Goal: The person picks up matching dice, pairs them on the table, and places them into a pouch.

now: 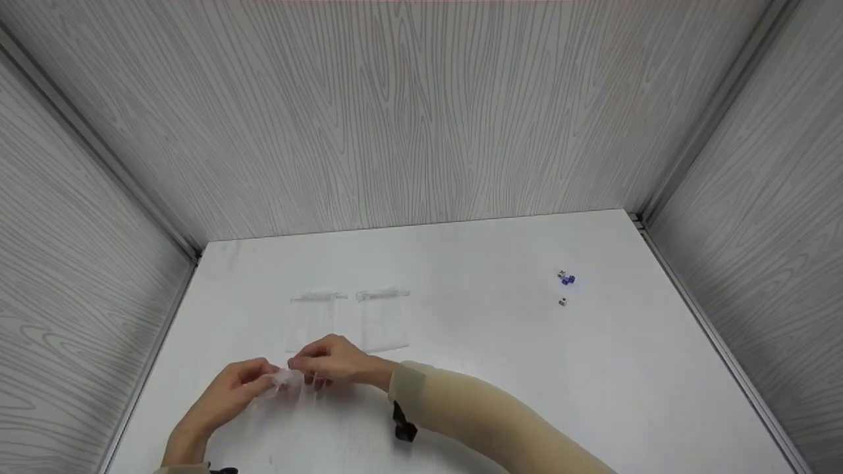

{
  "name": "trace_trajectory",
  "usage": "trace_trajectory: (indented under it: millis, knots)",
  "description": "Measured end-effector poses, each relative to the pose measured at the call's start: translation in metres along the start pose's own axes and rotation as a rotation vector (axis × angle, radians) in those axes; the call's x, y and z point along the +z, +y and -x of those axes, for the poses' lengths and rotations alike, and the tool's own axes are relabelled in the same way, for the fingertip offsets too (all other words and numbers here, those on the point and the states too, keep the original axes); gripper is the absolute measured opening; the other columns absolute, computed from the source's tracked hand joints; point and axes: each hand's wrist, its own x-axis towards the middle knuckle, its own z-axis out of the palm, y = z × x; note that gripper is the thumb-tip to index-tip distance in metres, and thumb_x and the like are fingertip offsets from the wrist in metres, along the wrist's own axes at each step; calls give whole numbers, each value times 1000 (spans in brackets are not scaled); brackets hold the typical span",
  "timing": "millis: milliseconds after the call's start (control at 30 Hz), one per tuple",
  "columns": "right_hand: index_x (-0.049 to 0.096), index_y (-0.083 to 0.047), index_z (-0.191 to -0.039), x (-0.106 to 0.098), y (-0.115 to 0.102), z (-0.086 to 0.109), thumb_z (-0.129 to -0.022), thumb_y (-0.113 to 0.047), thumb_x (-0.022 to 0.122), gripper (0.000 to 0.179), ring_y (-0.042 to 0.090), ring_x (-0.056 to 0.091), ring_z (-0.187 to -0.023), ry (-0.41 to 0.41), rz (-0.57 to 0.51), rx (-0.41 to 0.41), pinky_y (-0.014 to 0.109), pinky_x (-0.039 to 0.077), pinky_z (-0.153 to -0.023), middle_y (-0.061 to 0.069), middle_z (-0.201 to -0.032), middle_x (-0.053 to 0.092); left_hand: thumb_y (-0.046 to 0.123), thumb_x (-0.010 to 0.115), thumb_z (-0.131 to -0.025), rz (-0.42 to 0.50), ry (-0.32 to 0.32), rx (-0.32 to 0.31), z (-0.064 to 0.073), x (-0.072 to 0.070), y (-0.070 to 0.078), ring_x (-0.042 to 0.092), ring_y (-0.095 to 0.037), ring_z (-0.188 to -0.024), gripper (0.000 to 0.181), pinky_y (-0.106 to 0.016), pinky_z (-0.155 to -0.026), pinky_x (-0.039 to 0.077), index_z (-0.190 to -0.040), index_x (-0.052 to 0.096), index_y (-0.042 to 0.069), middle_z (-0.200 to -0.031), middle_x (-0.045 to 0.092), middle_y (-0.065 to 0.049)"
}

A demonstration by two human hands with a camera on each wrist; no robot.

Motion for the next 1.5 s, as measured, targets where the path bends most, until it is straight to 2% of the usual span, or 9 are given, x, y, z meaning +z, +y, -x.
trace_trajectory:
  millis: [100,200,400,533,667,833,1100,1333,1500]
  knots:
    - [79,-20,-121,-1,-1,-1,-105,-49,63,37,22,72,-68,51,-44,22,41,61,-67,8,-90,78,22,57,-111,170,95,-90,-13,-10,-8,72,-18,-99,26,-35,-86,62,-102,62,-3,-107,74,-14]
    - [75,-20,-130,-1,-1,-1,-108,-49,57,40,22,72,-69,112,3,53,37,60,-65,6,-98,79,31,54,-113,242,192,-190,-29,-18,-17,76,-21,-100,33,-39,-87,64,-110,59,-2,-108,78,-14]
    - [77,-16,-125,-7,5,4,-108,-45,59,39,15,70,-71,146,160,74,25,53,-61,-4,-98,77,35,46,-114,130,264,-283,-68,-35,-35,74,-12,-85,38,-32,-75,61,-124,54,-1,-93,76,-3]
    - [82,-15,-113,-18,11,8,-104,-36,67,27,5,67,-73,109,321,-25,20,52,-66,-12,-92,76,36,44,-115,13,308,-289,-91,-42,-41,68,-10,-78,40,-28,-67,58,-126,55,-1,-86,69,-1]
    - [82,-14,-115,-32,11,14,-99,-26,72,22,-3,63,-77,93,477,-125,16,51,-72,-15,-93,74,35,43,-114,-125,358,-295,-107,-49,-46,63,-12,-70,41,-27,-61,52,-124,57,-3,-79,68,-2]
    - [80,-12,-121,-48,11,23,-98,-25,75,27,-2,65,-85,108,589,-170,14,52,-77,-7,-106,78,34,44,-114,-253,418,-310,-118,-54,-52,64,-19,-73,45,-34,-68,47,-127,60,-6,-84,70,-10]
    - [78,-11,-125,-85,12,42,-100,-25,73,29,12,72,-101,146,679,-224,20,55,-87,1,-116,79,34,43,-113,-326,489,-341,-124,-63,-52,63,-42,-98,49,-55,-85,50,-125,62,-9,-109,69,-29]
    - [78,-6,-123,-137,21,71,-99,-22,74,29,22,73,-103,228,639,-241,33,59,-87,7,-115,79,31,43,-112,-351,501,-416,-125,-67,-49,62,-47,-108,47,-61,-93,50,-126,62,-10,-119,66,-33]
    - [77,-6,-122,-184,36,104,-97,-18,77,28,28,74,-102,329,622,-261,40,61,-82,13,-115,78,28,48,-110,-383,460,-412,-123,-65,-49,62,-52,-115,45,-62,-99,50,-126,63,-12,-123,66,-35]
